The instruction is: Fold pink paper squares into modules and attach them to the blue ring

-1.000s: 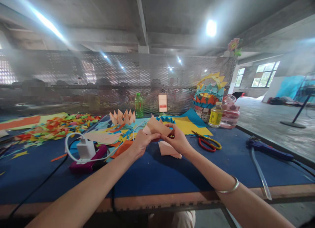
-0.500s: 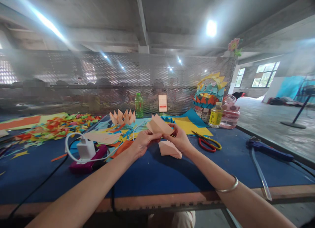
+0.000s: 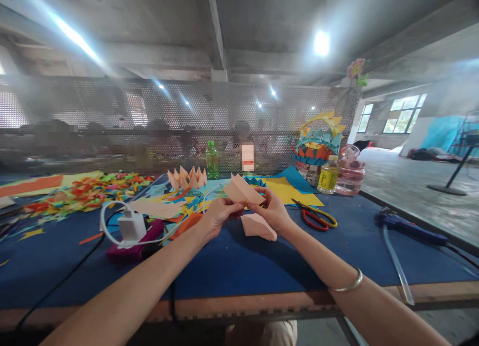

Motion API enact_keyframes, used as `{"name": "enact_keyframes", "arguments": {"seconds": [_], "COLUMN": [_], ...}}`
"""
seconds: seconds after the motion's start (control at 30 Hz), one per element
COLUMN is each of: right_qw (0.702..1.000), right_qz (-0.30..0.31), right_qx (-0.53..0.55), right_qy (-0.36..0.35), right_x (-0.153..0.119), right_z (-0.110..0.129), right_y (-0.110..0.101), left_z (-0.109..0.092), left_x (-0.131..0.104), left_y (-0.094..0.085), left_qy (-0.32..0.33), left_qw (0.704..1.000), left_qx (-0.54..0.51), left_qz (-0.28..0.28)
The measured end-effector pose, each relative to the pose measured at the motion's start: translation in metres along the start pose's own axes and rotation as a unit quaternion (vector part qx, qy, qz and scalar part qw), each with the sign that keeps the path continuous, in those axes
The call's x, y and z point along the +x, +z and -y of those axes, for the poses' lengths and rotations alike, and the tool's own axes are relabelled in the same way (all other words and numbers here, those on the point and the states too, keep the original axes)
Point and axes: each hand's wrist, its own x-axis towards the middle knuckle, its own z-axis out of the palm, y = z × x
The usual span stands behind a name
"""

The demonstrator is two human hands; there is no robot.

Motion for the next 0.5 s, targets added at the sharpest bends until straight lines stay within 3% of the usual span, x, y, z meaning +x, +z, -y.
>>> {"name": "enact_keyframes", "arguments": {"seconds": [0.5], "right_qw": [1.000], "right_qz": [0.010], "right_qx": [-0.007], "right_qy": [0.013], "right_x": [-0.0005], "right_z": [0.0000], "right_y": [0.0020], "left_z": [-0.0020], "left_x": [0.0031], "left_y": [0.0011], "left_qy": [0.018], "left_qw": [0.998], "left_qx": [0.047], "left_qz": [-0.034]}}
